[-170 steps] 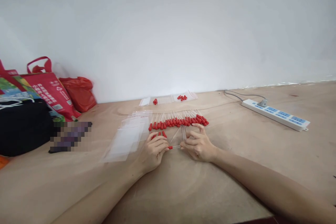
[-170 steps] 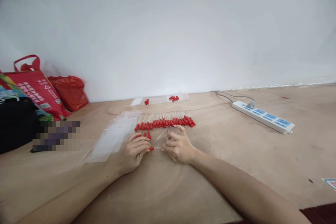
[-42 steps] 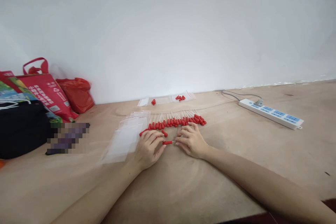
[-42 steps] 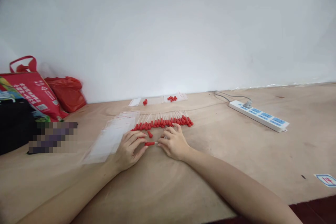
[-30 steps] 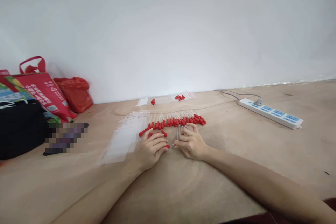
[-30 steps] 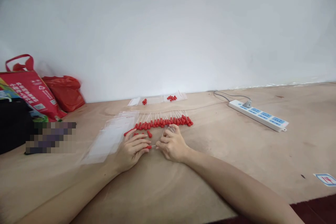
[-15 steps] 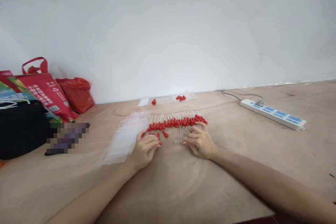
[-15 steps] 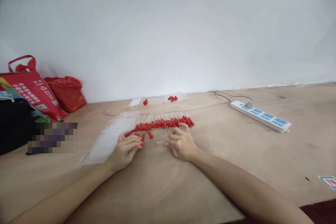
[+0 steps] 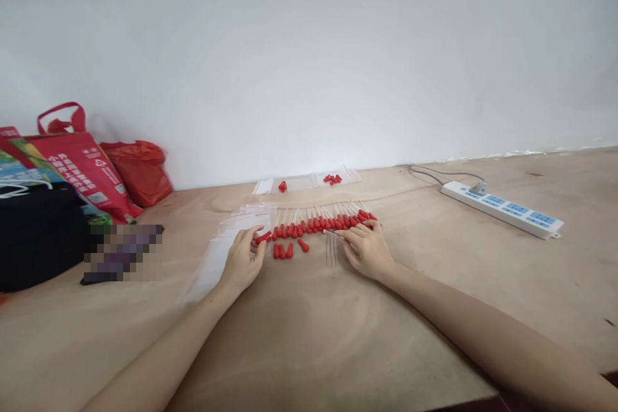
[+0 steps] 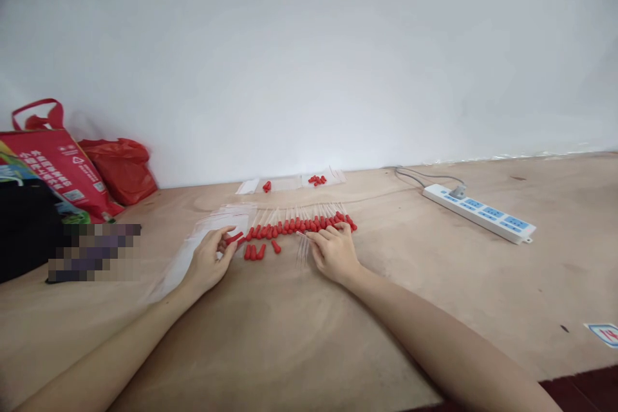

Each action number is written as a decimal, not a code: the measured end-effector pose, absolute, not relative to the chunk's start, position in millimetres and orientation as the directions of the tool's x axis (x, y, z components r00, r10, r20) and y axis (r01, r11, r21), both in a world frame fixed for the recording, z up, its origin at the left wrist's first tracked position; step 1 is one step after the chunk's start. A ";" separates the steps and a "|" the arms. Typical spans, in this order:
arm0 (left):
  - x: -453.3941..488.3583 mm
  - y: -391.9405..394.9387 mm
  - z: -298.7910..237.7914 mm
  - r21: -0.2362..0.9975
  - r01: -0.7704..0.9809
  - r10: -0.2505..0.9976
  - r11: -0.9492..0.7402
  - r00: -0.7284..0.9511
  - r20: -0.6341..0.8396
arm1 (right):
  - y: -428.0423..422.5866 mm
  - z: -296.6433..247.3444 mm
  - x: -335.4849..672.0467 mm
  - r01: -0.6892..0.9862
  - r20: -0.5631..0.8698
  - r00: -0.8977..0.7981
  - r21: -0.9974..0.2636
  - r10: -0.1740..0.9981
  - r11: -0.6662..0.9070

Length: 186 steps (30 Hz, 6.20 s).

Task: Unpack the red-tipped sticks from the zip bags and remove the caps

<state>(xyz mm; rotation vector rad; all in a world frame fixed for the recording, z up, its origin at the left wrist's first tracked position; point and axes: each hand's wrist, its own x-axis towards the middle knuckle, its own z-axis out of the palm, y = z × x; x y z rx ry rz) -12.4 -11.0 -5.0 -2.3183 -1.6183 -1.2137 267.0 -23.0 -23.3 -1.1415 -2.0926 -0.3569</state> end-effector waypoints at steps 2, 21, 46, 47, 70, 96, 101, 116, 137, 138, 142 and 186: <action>-15.7 -9.1 -5.9 0.411 0.821 0.812 -0.396 0.104 0.574 | -22.4 -23.9 268.6 0.820 0.724 -0.347 -0.074 0.596 0.567; -4.1 -12.5 2.8 0.303 0.836 0.809 -0.457 0.249 0.533 | -32.5 -13.8 266.5 0.815 0.503 -0.483 -0.040 0.717 0.578; 63.7 30.4 6.5 0.341 0.775 0.783 -0.532 0.299 0.545 | -22.8 -12.2 285.7 0.845 0.618 -0.379 -0.072 0.689 0.529; 61.1 25.9 6.4 0.366 0.770 0.783 -0.522 0.262 0.564 | -22.6 -12.7 285.6 0.847 0.618 -0.373 -0.078 0.692 0.526; 33.0 -34.1 -11.5 0.363 0.440 0.570 -0.821 0.604 0.557 | -31.4 -19.4 260.0 0.681 0.656 -0.564 0.025 0.502 0.731; 46.1 -38.3 -4.2 0.129 0.585 0.549 -0.800 0.630 0.549 | -39.3 -16.4 254.6 0.649 0.693 -0.595 0.115 0.407 0.752; 27.6 -33.6 -6.3 0.160 0.613 0.560 -0.774 0.543 0.625 | -36.9 -21.2 268.0 0.698 0.697 -0.538 0.051 0.475 0.714; -11.8 -7.1 -6.2 0.386 0.810 0.767 -0.442 0.119 0.631 | -24.0 -21.2 274.4 0.849 0.724 -0.289 -0.110 0.627 0.517; -1.8 -17.6 1.6 0.307 0.863 0.822 -0.402 0.193 0.536 | -28.2 -19.0 264.7 0.787 0.570 -0.471 -0.073 0.674 0.612; -0.6 -18.4 1.0 0.299 0.864 0.823 -0.405 0.202 0.530 | -28.1 -19.0 264.9 0.785 0.564 -0.473 -0.078 0.677 0.614; 1.7 -19.6 -1.1 0.285 0.866 0.825 -0.411 0.221 0.520 | -27.0 -20.0 266.4 0.775 0.564 -0.467 -0.110 0.681 0.622; 40.9 -40.2 -1.8 -0.037 0.658 0.490 -0.752 0.596 0.636 | -33.2 -19.6 258.3 0.684 0.696 -0.551 0.061 0.460 0.727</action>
